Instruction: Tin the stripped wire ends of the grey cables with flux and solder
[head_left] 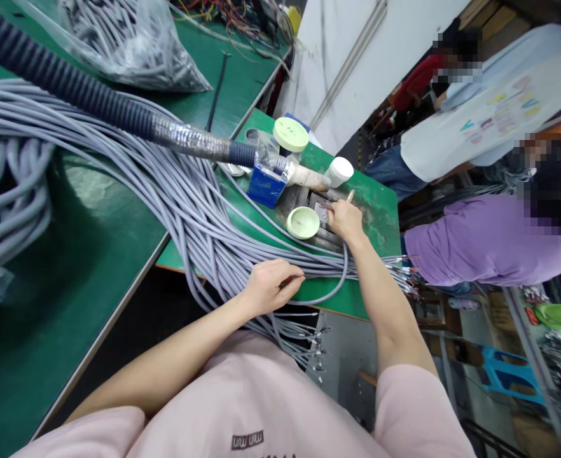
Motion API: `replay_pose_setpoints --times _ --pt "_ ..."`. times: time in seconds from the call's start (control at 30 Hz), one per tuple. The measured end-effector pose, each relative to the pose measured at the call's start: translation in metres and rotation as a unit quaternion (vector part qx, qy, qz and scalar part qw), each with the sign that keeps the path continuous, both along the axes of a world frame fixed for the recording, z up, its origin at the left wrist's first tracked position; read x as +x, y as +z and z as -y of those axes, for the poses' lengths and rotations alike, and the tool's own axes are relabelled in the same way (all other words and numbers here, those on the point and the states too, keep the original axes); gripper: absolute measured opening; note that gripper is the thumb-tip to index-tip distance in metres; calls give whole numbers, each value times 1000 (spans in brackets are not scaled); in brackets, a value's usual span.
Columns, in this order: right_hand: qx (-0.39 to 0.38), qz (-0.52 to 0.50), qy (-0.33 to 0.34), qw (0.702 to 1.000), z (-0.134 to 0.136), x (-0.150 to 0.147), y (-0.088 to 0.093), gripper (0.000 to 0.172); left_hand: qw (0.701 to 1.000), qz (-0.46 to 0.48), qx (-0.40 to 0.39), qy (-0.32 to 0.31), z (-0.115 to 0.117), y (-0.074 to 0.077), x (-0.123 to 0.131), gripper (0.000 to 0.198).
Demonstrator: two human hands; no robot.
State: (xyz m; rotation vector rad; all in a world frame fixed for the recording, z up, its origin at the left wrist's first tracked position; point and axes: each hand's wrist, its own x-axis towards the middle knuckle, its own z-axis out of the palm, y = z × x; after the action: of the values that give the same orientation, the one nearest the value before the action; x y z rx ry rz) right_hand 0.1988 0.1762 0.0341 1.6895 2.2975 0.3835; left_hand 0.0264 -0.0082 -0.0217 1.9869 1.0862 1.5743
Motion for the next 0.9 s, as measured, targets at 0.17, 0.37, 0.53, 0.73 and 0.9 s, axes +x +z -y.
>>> replay_pose_setpoints --times 0.17,0.37,0.53,0.73,0.9 --pt "1 -1 3 1000 -1 -1 -2 35 1000 -2 -3 -2 1 0 0 11" --pt "0 -13 -3 1000 -1 0 3 35 1000 1 -2 -2 0 0 0 11" --pt "10 -27 -8 1000 0 3 12 36 1000 -1 -5 -2 0 -2 0 11" --pt "5 -13 -9 1000 2 1 8 35 1000 -1 -2 0 0 -1 0 10" --pt "4 0 2 1000 1 -2 2 34 1000 -11 -8 6 0 1 0 14"
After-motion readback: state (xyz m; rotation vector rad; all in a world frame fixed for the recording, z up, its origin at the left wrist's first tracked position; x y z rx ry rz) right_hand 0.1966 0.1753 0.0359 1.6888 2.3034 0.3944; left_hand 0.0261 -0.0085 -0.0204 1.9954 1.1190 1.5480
